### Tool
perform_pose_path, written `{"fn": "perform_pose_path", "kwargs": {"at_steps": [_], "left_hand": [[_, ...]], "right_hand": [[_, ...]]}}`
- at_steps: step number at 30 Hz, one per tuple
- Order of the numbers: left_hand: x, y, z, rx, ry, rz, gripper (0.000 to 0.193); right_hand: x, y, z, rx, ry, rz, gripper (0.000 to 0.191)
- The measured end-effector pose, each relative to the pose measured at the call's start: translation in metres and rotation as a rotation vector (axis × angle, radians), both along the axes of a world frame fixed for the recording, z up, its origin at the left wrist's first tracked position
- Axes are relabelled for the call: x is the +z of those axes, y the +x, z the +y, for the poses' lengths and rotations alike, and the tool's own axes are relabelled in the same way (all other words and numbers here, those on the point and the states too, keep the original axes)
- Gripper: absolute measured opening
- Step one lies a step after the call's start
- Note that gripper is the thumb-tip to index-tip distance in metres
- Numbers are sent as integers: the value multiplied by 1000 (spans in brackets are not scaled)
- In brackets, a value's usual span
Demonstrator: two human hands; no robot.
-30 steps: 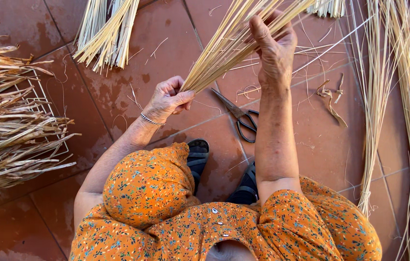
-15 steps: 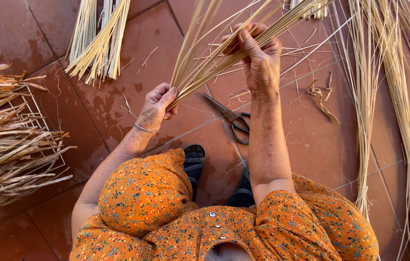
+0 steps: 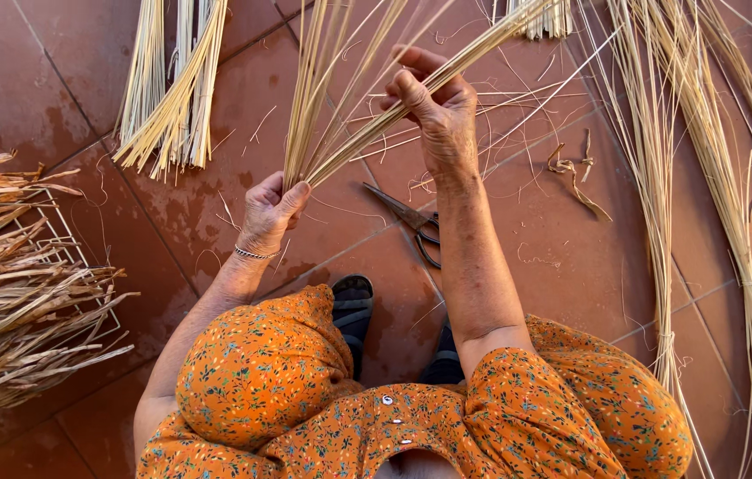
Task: The person holds a bundle of dried plant stalks and uses shears to trim the ends to a uniform length. The person repeatedly aligns the stalks and cuts them, then sets the trimmed bundle aside.
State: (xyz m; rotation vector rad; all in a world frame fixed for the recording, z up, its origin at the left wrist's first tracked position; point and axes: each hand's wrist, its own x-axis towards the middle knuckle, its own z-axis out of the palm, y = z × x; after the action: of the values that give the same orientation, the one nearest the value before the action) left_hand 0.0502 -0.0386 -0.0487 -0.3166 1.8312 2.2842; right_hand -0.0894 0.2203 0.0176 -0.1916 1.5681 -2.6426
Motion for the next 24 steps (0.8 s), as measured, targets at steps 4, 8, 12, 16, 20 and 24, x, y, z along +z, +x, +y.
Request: {"fn": "perform_pose_path", "kwargs": {"at_steps": [4,8,12,16,20,24], "left_hand": [[2,0,-6,29,-19,-40,27],[1,1,-10,37,-49,-46,21],[-3,3,-14,25,57,-76,19],[-6,4,-18,13,66,-76,18],[-6,4,-18,17,35,-75,18],[-6,4,-17,16,-14,-64,19]], "right_hand": [[5,0,1,61,18,29,48],[6,2,1,110,3,-24,46],[0,-2,3,113,52,-20,51],[-9,-10,14,-24,170,-31,52],[-12,-18,30,-491,374,161,46],[-2,-24,39,-723,541,474,29]]}}
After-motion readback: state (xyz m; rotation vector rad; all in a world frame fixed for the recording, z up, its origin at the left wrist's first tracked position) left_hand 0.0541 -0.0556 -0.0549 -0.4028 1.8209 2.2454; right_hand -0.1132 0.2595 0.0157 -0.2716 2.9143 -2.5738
